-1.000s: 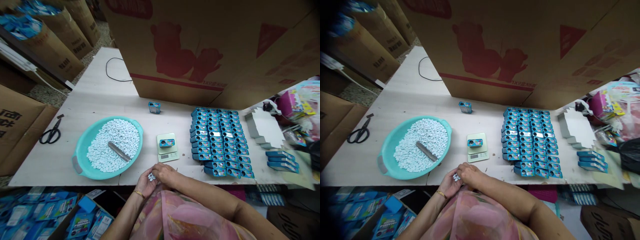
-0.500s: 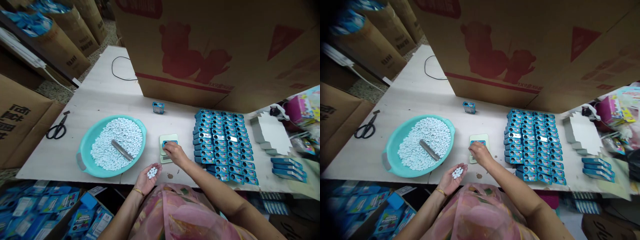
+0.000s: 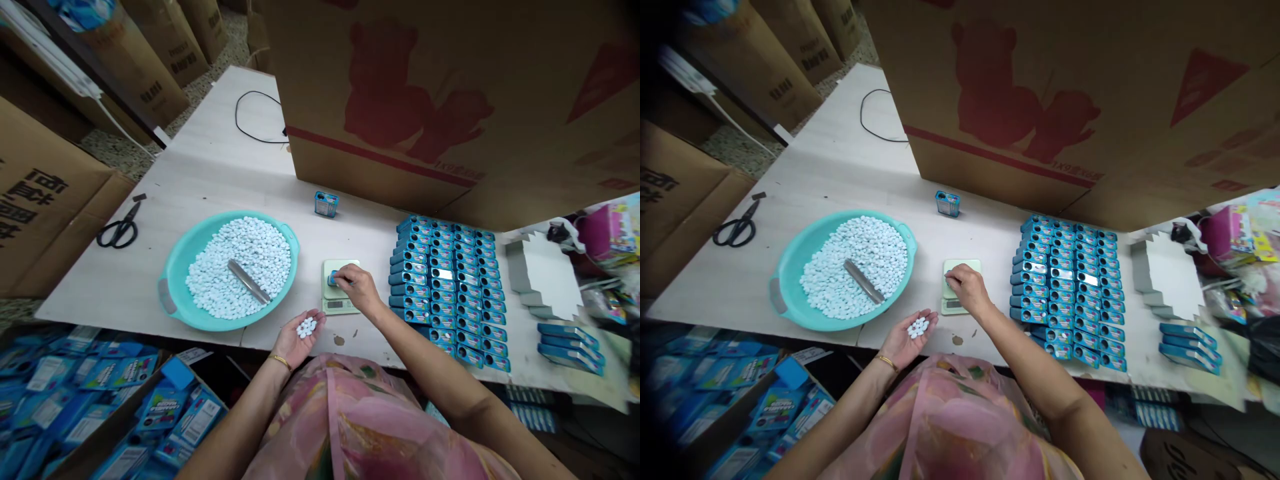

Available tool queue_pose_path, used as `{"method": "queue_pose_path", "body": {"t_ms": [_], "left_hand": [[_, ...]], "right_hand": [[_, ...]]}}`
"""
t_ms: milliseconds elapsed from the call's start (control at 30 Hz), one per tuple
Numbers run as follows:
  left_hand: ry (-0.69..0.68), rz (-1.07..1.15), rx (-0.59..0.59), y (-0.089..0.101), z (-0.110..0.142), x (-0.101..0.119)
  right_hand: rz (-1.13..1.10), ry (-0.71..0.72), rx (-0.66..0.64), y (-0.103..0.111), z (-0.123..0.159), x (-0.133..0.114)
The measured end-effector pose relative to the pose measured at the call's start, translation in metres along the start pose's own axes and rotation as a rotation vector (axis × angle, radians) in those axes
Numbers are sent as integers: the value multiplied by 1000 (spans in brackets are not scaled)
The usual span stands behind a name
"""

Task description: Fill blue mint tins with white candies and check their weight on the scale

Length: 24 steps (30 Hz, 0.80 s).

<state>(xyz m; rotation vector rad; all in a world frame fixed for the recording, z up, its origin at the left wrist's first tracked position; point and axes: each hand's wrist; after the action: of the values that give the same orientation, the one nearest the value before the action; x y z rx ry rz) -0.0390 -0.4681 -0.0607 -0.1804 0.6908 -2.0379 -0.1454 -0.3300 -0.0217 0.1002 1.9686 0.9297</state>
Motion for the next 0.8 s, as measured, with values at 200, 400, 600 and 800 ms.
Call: {"method": "queue_pose_path", "body": {"t_ms": [200, 400, 600, 800], "left_hand": [[24, 20, -93, -18, 1, 5], [42, 29, -139, -3, 11, 16], [-42, 30, -22, 9, 14, 18], [-104, 91, 9, -1, 2, 18]], "right_hand": [[-80, 118, -100, 7, 15, -19], [-82, -243, 105, 13, 47, 45], [-226, -269, 43, -17, 48, 72], [115, 47, -93, 13, 29, 15]]}}
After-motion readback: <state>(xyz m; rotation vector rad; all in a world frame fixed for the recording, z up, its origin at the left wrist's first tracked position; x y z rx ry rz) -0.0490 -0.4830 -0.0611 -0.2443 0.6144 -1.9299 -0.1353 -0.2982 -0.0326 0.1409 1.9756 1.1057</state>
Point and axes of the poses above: each hand's wrist, its own z-axis away from the middle knuckle, its own y-axis out of the back of the hand, x = y × z, and after that the axes turned 14 degrees about y, right-handed
